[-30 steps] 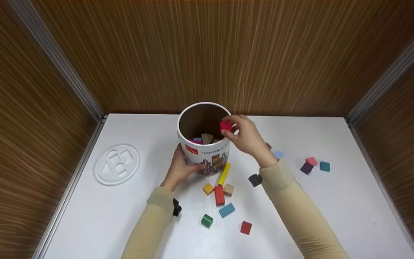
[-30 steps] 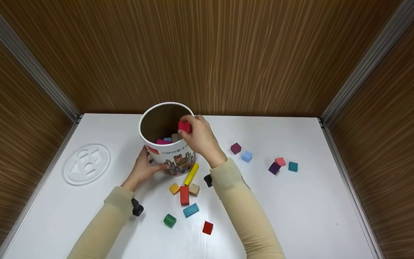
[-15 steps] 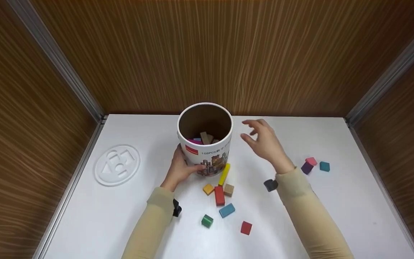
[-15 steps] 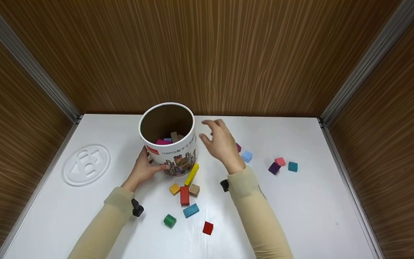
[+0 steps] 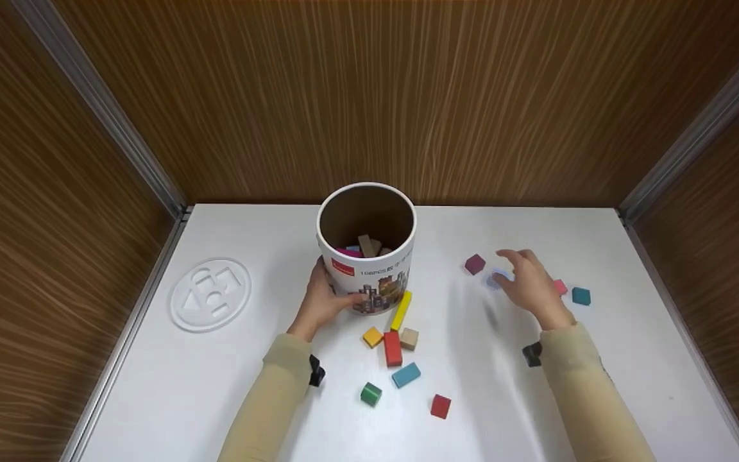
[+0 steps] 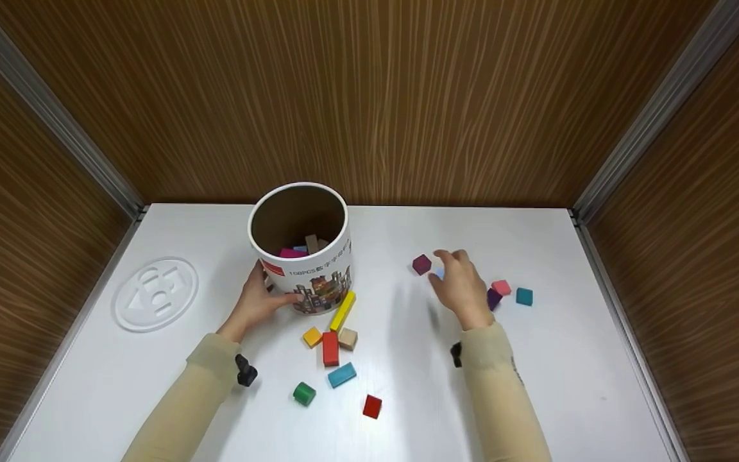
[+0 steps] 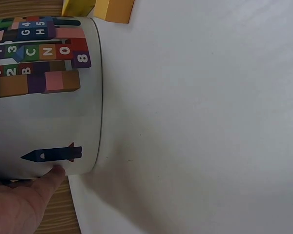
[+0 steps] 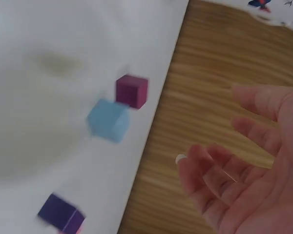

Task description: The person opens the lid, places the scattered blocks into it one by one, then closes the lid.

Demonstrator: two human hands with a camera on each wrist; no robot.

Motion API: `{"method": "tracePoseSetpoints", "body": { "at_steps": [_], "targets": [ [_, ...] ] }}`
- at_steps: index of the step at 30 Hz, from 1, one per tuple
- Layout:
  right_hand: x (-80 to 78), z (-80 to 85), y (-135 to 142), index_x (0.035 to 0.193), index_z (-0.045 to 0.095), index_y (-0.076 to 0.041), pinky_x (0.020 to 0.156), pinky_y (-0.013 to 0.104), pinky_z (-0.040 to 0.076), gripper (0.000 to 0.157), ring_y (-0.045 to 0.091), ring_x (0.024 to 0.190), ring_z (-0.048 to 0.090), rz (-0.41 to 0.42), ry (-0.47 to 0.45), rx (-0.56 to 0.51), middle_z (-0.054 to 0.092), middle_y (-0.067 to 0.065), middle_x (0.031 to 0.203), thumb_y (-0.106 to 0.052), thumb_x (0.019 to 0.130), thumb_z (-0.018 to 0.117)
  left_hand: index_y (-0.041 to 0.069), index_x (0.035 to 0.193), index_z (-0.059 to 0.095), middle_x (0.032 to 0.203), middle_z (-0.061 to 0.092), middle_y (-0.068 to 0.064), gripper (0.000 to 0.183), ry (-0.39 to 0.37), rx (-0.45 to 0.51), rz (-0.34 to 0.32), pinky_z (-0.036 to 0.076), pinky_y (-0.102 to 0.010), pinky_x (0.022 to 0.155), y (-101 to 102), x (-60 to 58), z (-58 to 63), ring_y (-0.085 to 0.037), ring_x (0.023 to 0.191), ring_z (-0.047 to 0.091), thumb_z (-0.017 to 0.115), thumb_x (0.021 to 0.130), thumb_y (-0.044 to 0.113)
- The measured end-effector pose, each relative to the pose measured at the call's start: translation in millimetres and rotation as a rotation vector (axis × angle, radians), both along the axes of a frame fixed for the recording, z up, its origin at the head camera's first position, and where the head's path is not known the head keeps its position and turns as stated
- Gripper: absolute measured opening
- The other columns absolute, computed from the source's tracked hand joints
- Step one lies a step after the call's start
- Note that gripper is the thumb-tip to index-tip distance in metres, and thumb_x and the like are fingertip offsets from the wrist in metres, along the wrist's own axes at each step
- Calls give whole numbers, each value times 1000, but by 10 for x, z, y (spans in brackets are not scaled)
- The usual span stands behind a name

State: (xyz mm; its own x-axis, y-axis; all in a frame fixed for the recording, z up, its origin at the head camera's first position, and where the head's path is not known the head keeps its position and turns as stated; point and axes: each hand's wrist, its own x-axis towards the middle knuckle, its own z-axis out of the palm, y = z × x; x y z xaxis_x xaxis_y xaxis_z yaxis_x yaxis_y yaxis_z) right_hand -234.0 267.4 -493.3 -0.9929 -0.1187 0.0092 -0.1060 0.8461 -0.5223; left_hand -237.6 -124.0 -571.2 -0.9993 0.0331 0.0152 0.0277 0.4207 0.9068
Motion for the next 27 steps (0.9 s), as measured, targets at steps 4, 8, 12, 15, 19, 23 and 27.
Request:
{"method": "tracePoseSetpoints", "body": {
  "at_steps": [4,8,12,15,19,23,27],
  "targets": [
    [45,-89,207,138,49,2,96,62,44,48,50,114,50,-36,-20,22,44,33,131,-12,95,64,13,155,13,155,30,-5,126,-5,2,5,23,-37,118,0,-7,3,-20,143,27,92,62,43],
    [85,-167,372,140,47,2,102,66,36,49,53,124,42,-57,-80,39,40,34,137,-20,98,61,13,155,13,155,29,-5,126,-7,9,3,23,-38,118,-1,-7,7,-21,143,27,92,63,43],
    [112,-264,505,146,39,1,102,70,32,59,56,128,35,-68,-162,73,33,37,142,-33,101,56,14,156,12,156,28,-4,126,-11,8,3,23,-38,118,-6,-4,3,-20,144,26,92,62,44],
    [132,-352,588,151,31,0,102,74,27,69,59,132,26,-73,-238,99,24,38,147,-47,102,47,15,156,13,156,28,-3,126,-13,11,3,24,-38,118,-5,-6,-1,-19,144,26,92,62,44],
    [168,-448,678,153,24,1,101,77,22,77,61,134,15,-59,-306,122,13,39,150,-56,102,37,16,156,13,155,29,-2,125,-23,9,7,23,-38,118,5,-5,1,-19,143,27,92,62,43],
    [203,-492,727,153,24,1,100,78,21,74,61,135,13,-69,-354,139,12,38,152,-51,102,42,15,156,12,155,30,-3,125,-28,3,8,23,-38,118,11,-7,-1,-20,143,27,92,63,42],
    [220,-524,738,151,29,1,99,77,25,68,61,133,18,-98,-386,143,15,37,152,-39,101,51,12,155,13,154,31,-5,127,-16,0,0,23,-36,118,1,-22,-12,-20,143,28,92,62,44]
  ]
}}
